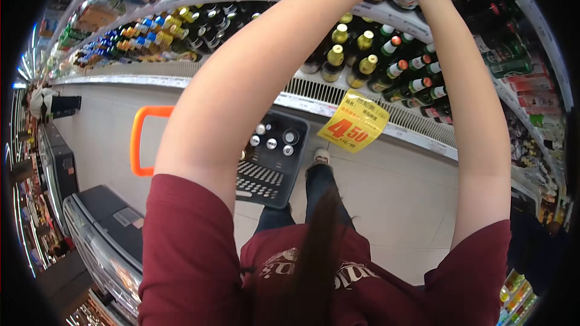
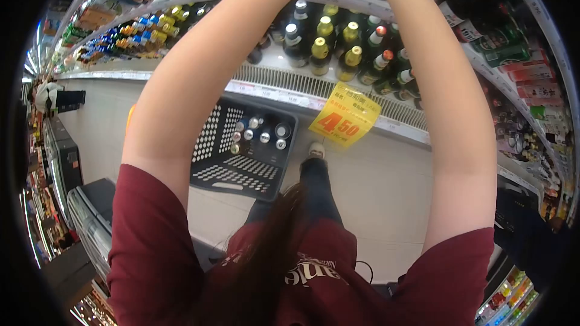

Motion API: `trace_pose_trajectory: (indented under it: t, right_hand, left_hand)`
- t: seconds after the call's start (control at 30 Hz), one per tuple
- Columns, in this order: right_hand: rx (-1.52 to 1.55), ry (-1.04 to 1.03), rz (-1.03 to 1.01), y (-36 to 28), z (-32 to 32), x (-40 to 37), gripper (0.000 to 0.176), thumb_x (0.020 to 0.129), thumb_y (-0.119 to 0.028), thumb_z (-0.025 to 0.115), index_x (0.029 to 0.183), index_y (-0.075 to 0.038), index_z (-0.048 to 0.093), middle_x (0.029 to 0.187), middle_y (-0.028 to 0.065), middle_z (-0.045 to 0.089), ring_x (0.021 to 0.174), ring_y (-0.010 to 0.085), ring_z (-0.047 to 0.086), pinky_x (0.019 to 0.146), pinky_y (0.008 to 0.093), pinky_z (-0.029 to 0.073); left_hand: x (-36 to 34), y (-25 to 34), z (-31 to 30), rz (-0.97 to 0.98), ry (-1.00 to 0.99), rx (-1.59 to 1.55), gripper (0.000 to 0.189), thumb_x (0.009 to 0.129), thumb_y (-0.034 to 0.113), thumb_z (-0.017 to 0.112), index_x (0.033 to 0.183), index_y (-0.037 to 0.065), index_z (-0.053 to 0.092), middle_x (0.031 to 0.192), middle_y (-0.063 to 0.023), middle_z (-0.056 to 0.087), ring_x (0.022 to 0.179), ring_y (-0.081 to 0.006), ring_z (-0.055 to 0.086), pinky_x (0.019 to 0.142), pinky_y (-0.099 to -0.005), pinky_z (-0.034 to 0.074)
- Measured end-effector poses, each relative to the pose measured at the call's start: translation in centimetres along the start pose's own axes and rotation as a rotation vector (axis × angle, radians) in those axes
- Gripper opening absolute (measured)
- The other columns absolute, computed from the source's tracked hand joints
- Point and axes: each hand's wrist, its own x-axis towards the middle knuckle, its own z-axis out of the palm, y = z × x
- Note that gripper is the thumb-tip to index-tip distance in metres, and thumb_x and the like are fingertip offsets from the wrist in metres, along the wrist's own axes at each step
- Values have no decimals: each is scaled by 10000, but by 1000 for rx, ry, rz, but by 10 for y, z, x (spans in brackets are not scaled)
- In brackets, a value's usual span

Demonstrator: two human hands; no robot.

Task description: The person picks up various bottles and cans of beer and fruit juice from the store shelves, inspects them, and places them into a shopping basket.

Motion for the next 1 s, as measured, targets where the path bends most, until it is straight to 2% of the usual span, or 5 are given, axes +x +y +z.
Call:
trace_pose_trajectory:
  t: [0.13, 0.2, 0.53, 0.73, 1.0]
  right_hand:
    - [443, -174, -148, -46, -25, -141, 232, 845, -78, 478, 1060, 10, 482, 985, 104, 571, 906, 165, 552, 766, 291, 442]
    - [583, -395, 101, -48, -33, -228, 273, 819, 39, 451, 1089, 2, 436, 985, 84, 542, 933, 145, 522, 818, 258, 409]
    - [425, -683, 898, -79, 7, -619, 203, 829, 19, 441, 1029, 1, 465, 882, 91, 554, 803, 131, 553, 726, 254, 464]
    - [432, -886, 757, -165, 66, -641, 189, 844, -58, 473, 1022, 5, 471, 897, 84, 578, 827, 132, 573, 733, 253, 452]
    - [288, -1095, 542, -190, 126, -612, 191, 825, -85, 519, 1003, -17, 501, 869, 71, 586, 802, 121, 561, 724, 250, 453]
  left_hand:
    - [-101, 16, -70, -53, -109, 37, 512, 728, 175, 647, 1165, 10, 438, 1020, -149, 564, 932, -220, 561, 773, -302, 463]
    - [-177, 24, -107, 39, -18, 166, 258, 744, 138, 620, 968, 21, 565, 771, -67, 605, 717, -159, 597, 651, -266, 471]
    - [-463, -59, -340, -108, 260, 1495, 284, 685, 184, 643, 929, 52, 588, 1013, -101, 566, 1017, -302, 486, 807, -429, 407]
    - [-509, -183, -427, -747, 354, 502, 346, 720, 276, 650, 961, 40, 570, 762, -113, 602, 736, -218, 595, 654, -345, 471]
    - [-505, -142, -413, -863, 385, 349, 281, 750, 233, 618, 897, 1, 558, 590, -72, 558, 490, -149, 555, 472, -291, 446]
